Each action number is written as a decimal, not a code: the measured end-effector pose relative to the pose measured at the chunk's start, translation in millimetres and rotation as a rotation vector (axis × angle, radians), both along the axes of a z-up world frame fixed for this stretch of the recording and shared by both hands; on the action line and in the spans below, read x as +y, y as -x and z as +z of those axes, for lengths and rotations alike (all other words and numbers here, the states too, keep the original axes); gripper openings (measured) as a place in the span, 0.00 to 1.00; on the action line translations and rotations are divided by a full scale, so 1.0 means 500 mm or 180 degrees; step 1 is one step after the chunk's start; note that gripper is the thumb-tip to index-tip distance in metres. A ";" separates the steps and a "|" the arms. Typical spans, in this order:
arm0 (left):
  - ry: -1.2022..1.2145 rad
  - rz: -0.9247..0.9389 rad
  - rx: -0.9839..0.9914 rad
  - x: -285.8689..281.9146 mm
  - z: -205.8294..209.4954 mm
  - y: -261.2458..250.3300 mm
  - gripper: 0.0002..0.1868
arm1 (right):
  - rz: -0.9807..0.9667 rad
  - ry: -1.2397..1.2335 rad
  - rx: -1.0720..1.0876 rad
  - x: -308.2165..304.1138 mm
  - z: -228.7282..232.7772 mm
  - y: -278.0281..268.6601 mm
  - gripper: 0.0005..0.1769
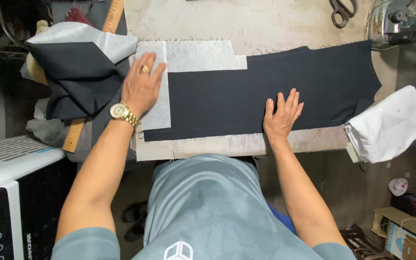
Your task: The person places a pattern piece on a dark fabric, marks around it using a ruler and a pink chalk, and then cuts the fabric along the marked line using shears. They also cut a smaller white fabric piece after removing it from a plastic bag.
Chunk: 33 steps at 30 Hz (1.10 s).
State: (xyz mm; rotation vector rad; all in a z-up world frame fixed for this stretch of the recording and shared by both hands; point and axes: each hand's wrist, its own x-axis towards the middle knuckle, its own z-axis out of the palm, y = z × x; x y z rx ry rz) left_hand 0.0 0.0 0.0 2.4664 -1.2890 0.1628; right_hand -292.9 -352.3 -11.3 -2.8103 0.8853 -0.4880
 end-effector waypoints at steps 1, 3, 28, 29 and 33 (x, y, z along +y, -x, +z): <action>0.0013 0.0011 0.0007 -0.007 0.007 -0.020 0.17 | 0.0011 0.0013 0.0007 0.008 0.018 -0.003 0.23; -0.0056 0.0221 -0.0088 -0.019 0.027 -0.067 0.18 | -0.0022 -0.0308 0.0194 0.025 0.055 -0.018 0.27; 0.0602 0.0663 -0.0044 -0.010 0.033 0.148 0.20 | -0.0008 0.0442 -0.0032 0.030 0.003 -0.013 0.19; 0.0547 0.0753 0.0058 -0.013 0.032 0.152 0.22 | 0.0390 0.0426 -0.0128 0.054 0.011 -0.030 0.19; 0.0397 0.0567 0.0200 -0.073 0.039 0.203 0.26 | 0.1596 -0.0038 -0.0377 0.169 0.043 -0.121 0.20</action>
